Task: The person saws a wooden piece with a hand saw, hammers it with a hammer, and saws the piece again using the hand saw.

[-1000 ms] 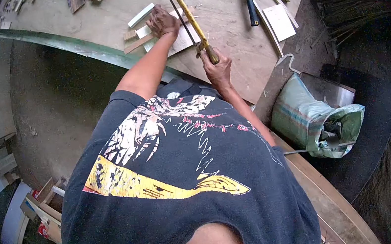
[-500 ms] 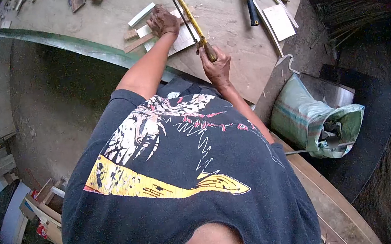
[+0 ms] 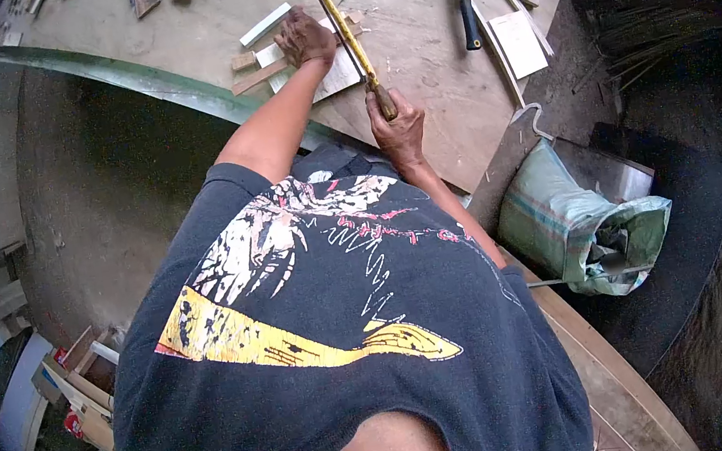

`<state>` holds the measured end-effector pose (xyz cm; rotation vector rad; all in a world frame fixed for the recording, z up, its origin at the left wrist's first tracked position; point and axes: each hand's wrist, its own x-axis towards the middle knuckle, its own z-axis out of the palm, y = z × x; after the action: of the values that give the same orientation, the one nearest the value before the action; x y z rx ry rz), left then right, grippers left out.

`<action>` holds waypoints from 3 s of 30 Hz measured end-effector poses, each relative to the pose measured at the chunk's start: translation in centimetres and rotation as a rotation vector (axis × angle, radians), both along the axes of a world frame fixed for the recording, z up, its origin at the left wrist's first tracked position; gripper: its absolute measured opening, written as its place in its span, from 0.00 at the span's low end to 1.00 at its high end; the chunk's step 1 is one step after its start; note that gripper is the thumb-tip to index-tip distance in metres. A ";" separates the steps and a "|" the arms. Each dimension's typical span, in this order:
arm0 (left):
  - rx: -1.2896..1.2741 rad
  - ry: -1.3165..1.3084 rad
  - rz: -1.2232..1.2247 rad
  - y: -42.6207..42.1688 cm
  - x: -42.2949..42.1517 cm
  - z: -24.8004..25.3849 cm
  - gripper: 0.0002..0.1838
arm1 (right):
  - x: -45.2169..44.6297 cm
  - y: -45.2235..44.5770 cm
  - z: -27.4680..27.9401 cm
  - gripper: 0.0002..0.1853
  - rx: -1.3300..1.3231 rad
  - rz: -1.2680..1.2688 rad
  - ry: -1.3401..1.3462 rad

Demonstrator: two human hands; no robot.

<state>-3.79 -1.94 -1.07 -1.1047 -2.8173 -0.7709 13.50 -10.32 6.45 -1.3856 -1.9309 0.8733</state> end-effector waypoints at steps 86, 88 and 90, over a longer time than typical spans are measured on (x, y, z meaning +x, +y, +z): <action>-0.076 -0.055 0.037 0.3 0.3 1.3 0.16 | -5.5 3.9 0.3 0.08 0.059 -0.048 0.021; -0.066 -0.028 0.046 0.5 0.4 0.2 0.13 | -3.5 2.1 0.5 0.07 0.053 -0.031 0.030; -0.160 -0.200 0.028 0.8 0.0 0.8 0.18 | -1.5 0.4 -0.2 0.06 0.008 -0.070 0.098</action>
<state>-3.77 -1.15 -0.25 -1.0605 -3.1027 -0.7022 12.02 -9.93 6.28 -1.3718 -1.8003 0.8821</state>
